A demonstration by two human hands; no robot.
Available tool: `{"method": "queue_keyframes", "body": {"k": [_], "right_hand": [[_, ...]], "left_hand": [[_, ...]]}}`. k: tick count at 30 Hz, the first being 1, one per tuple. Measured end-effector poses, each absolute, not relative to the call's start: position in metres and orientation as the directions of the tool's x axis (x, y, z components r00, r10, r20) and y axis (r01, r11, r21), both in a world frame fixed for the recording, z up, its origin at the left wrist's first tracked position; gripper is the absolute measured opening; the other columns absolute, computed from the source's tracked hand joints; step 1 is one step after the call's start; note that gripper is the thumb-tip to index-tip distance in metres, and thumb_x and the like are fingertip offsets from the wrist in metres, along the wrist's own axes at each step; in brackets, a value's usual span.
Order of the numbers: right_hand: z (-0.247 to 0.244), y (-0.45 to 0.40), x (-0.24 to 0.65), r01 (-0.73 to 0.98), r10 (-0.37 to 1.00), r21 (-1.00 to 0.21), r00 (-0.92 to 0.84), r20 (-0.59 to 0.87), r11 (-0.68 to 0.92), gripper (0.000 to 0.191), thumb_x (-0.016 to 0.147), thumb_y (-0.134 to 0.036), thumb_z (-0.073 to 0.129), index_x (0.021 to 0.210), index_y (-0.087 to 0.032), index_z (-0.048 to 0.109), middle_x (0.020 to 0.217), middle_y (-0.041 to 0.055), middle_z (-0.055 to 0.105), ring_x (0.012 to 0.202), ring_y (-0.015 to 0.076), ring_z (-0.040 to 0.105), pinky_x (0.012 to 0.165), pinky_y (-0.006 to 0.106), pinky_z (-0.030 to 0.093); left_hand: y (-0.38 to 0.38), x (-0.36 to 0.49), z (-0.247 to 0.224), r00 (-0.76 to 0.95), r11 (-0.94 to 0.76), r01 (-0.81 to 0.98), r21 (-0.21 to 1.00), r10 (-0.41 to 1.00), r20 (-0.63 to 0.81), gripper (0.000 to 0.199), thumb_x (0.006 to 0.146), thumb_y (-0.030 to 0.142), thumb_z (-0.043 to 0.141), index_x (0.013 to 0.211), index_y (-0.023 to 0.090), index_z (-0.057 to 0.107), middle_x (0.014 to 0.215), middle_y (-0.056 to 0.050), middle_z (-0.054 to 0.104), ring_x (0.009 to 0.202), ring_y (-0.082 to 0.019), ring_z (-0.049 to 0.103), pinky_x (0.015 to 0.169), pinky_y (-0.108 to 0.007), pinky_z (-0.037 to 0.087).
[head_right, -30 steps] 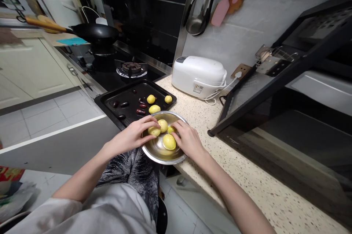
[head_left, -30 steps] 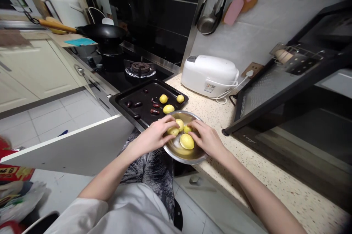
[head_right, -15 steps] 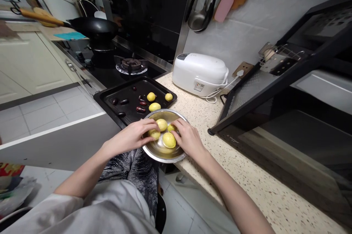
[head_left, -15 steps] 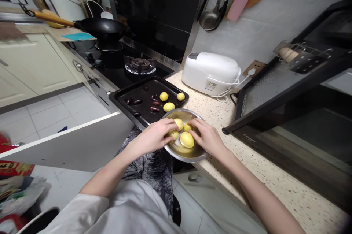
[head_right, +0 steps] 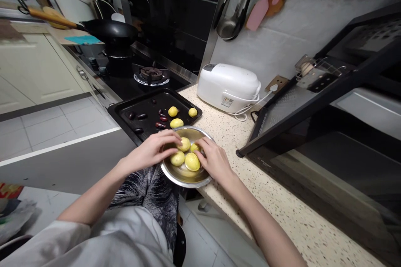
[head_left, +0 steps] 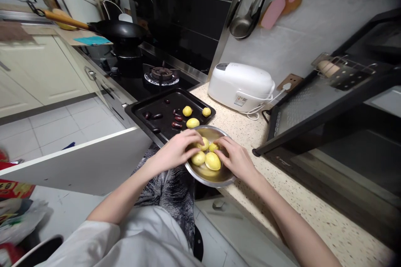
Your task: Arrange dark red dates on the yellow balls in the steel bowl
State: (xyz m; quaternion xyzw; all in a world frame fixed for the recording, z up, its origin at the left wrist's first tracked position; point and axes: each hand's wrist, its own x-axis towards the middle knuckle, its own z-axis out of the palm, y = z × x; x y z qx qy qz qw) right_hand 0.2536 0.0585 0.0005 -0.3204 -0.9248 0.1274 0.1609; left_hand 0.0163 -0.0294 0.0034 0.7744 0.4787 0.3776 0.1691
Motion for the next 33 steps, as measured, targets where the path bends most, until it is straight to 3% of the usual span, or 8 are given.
{"method": "queue_keyframes", "body": {"k": [3, 5, 11, 18, 23, 27, 33], "right_hand": [[0.001, 0.059, 0.254, 0.560, 0.639, -0.336, -0.740, 0.210, 0.758, 0.017, 0.102, -0.029, 0.054, 0.115, -0.023, 0.064, 0.117, 0.0083, 0.071, 0.104, 0.0258, 0.069, 0.090, 0.039, 0.056], [0.001, 0.059, 0.254, 0.564, 0.640, -0.326, -0.739, 0.211, 0.759, 0.017, 0.102, -0.029, 0.054, 0.114, -0.024, 0.064, 0.117, 0.0080, 0.071, 0.104, 0.0257, 0.069, 0.088, 0.039, 0.055], [0.005, 0.058, 0.255, 0.573, 0.645, -0.316, -0.734, 0.212, 0.756, 0.014, 0.102, -0.029, 0.054, 0.111, -0.024, 0.063, 0.115, 0.0064, 0.071, 0.102, 0.0253, 0.070, 0.084, 0.038, 0.055], [0.007, 0.058, 0.255, 0.564, 0.638, -0.317, -0.737, 0.223, 0.762, 0.016, 0.102, -0.027, 0.053, 0.112, -0.024, 0.064, 0.116, 0.0078, 0.071, 0.103, 0.0254, 0.069, 0.087, 0.039, 0.055], [0.006, 0.058, 0.255, 0.570, 0.639, -0.308, -0.741, 0.208, 0.762, 0.016, 0.102, -0.027, 0.053, 0.112, -0.023, 0.064, 0.114, 0.0076, 0.071, 0.103, 0.0260, 0.069, 0.087, 0.040, 0.055], [0.007, 0.057, 0.255, 0.569, 0.637, -0.302, -0.740, 0.218, 0.765, 0.015, 0.101, -0.027, 0.053, 0.111, -0.024, 0.064, 0.114, 0.0073, 0.071, 0.102, 0.0254, 0.070, 0.086, 0.039, 0.055], [0.009, 0.056, 0.255, 0.533, 0.617, -0.320, -0.727, 0.302, 0.783, 0.018, 0.101, -0.026, 0.052, 0.112, -0.025, 0.066, 0.113, 0.0074, 0.072, 0.105, 0.0259, 0.069, 0.089, 0.040, 0.057]], "left_hand": [[-0.007, 0.003, -0.004, 0.074, -0.449, 0.641, 0.622, 0.843, 0.532, 0.025, 0.103, 0.018, 0.046, 0.115, 0.020, 0.068, 0.125, -0.011, 0.067, 0.119, -0.024, 0.064, 0.106, -0.042, 0.052], [0.012, -0.007, -0.013, 0.020, -0.389, 0.706, 0.592, 0.846, 0.532, 0.030, 0.102, 0.015, 0.043, 0.122, 0.019, 0.066, 0.133, -0.013, 0.064, 0.126, -0.025, 0.062, 0.111, -0.046, 0.050], [0.040, -0.019, -0.034, 0.158, -0.323, 0.804, 0.500, 0.926, 0.344, 0.041, 0.097, 0.013, 0.051, 0.137, 0.019, 0.059, 0.151, -0.015, 0.054, 0.140, -0.028, 0.053, 0.117, -0.048, 0.045], [0.039, -0.015, -0.033, 0.111, -0.290, 0.843, 0.453, 0.917, 0.382, 0.032, 0.097, 0.013, 0.049, 0.126, 0.020, 0.058, 0.125, -0.011, 0.060, 0.106, -0.023, 0.065, 0.094, -0.040, 0.057], [0.042, -0.020, -0.044, 0.107, -0.308, 0.807, 0.504, 0.915, 0.389, 0.043, 0.094, 0.010, 0.051, 0.135, 0.021, 0.054, 0.128, -0.012, 0.055, 0.107, -0.024, 0.062, 0.099, -0.044, 0.054], [0.042, -0.021, -0.047, 0.092, -0.329, 0.763, 0.556, 0.907, 0.411, 0.038, 0.092, 0.010, 0.054, 0.127, 0.022, 0.060, 0.124, -0.010, 0.055, 0.110, -0.025, 0.061, 0.101, -0.046, 0.053], [0.036, -0.018, -0.038, 0.112, -0.323, 0.809, 0.491, 0.905, 0.411, 0.031, 0.092, 0.014, 0.056, 0.123, 0.021, 0.058, 0.127, -0.011, 0.062, 0.114, -0.026, 0.057, 0.105, -0.050, 0.051]]}}
